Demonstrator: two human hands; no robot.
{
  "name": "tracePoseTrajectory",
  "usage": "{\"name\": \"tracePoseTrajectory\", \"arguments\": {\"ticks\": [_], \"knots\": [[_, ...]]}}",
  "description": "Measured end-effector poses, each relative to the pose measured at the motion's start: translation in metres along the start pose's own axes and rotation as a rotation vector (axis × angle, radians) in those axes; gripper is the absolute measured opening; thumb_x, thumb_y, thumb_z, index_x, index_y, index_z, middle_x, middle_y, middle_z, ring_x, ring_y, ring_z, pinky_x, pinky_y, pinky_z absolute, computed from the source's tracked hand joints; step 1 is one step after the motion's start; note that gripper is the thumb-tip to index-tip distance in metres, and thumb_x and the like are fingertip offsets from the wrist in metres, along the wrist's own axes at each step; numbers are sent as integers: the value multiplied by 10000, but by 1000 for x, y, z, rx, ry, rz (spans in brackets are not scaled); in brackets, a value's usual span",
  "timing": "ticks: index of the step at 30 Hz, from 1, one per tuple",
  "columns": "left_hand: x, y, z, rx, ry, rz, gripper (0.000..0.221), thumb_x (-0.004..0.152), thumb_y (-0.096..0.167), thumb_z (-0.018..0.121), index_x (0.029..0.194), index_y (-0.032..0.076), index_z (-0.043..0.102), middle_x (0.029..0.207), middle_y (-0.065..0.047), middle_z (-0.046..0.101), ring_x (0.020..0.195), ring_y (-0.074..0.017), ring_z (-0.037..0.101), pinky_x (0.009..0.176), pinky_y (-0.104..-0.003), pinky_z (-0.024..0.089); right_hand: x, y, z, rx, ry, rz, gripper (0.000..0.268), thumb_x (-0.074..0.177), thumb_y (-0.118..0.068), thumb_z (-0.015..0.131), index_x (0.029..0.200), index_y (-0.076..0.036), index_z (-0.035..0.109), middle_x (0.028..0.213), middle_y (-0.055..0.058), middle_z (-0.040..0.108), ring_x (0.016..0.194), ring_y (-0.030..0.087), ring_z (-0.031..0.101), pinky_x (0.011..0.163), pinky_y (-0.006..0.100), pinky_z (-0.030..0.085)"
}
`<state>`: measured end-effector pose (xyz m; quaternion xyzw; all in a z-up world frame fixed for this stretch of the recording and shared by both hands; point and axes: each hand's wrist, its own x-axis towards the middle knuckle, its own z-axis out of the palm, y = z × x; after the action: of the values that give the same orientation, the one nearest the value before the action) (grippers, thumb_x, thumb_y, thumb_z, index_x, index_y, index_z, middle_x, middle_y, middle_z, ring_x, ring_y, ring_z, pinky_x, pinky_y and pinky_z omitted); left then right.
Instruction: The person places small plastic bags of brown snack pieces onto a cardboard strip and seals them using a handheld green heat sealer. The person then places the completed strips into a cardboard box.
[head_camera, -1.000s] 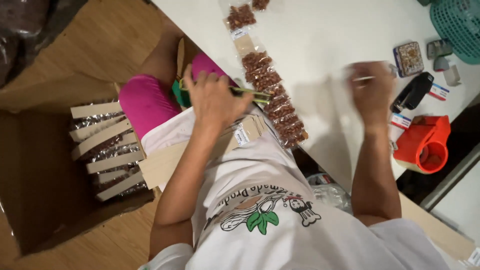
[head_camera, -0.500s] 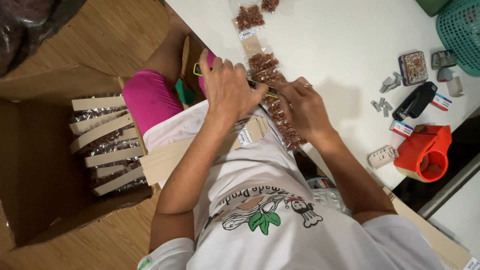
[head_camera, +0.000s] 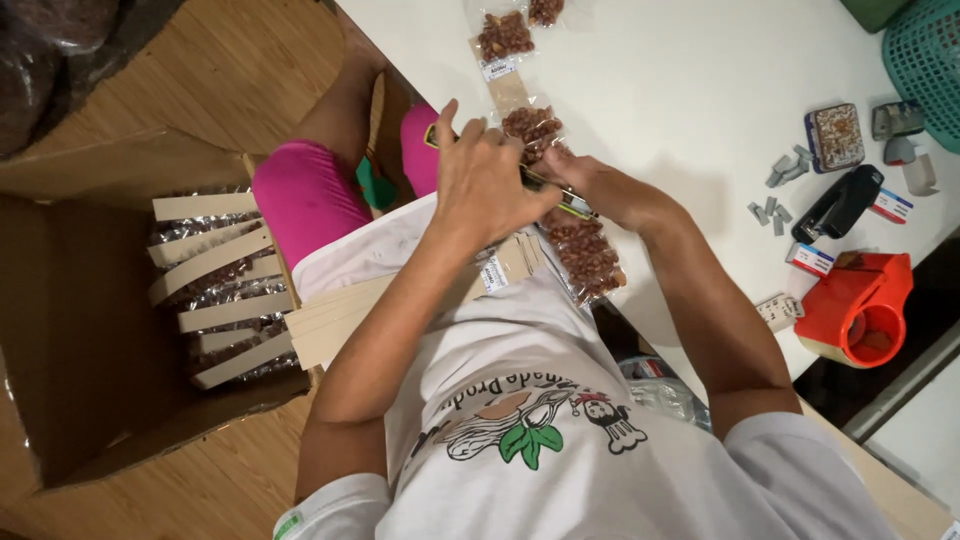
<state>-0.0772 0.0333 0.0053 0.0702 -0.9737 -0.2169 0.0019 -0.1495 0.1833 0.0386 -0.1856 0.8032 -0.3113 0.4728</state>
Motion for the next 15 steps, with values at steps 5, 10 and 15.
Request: {"name": "tracePoseTrajectory", "arguments": {"ticks": [5, 10, 15], "knots": [[1, -3, 30, 146, 64, 28, 650, 790, 677, 581, 971, 71, 731, 939, -189, 721, 998, -326, 656, 1068, -586, 240, 28, 21, -2, 81, -49, -40, 1034, 939, -786, 148, 1548, 14, 389, 1545, 304, 420, 1456, 471, 353, 1219, 595, 199], [-25, 44, 0, 216, 200, 64, 798, 824, 533, 791, 1301, -82, 613, 1189, -350, 664, 1050, -430, 695, 865, -476, 479, 46, 6, -16, -23, 18, 46, 1066, 911, -828, 104, 1615, -40, 250, 1659, 219, 258, 1544, 403, 207, 1257, 538, 134], [14, 17, -36, -151, -262, -263, 594, 1022, 578, 423, 1390, 137, 576, 627, 41, 623, 646, -162, 696, 592, -317, 586, 140, 60, -49, 68, 568, -183, 515, 921, -219, 640, 1363, -9, 481, 1045, 101, 591, 766, 171, 540, 554, 318, 437]]}}
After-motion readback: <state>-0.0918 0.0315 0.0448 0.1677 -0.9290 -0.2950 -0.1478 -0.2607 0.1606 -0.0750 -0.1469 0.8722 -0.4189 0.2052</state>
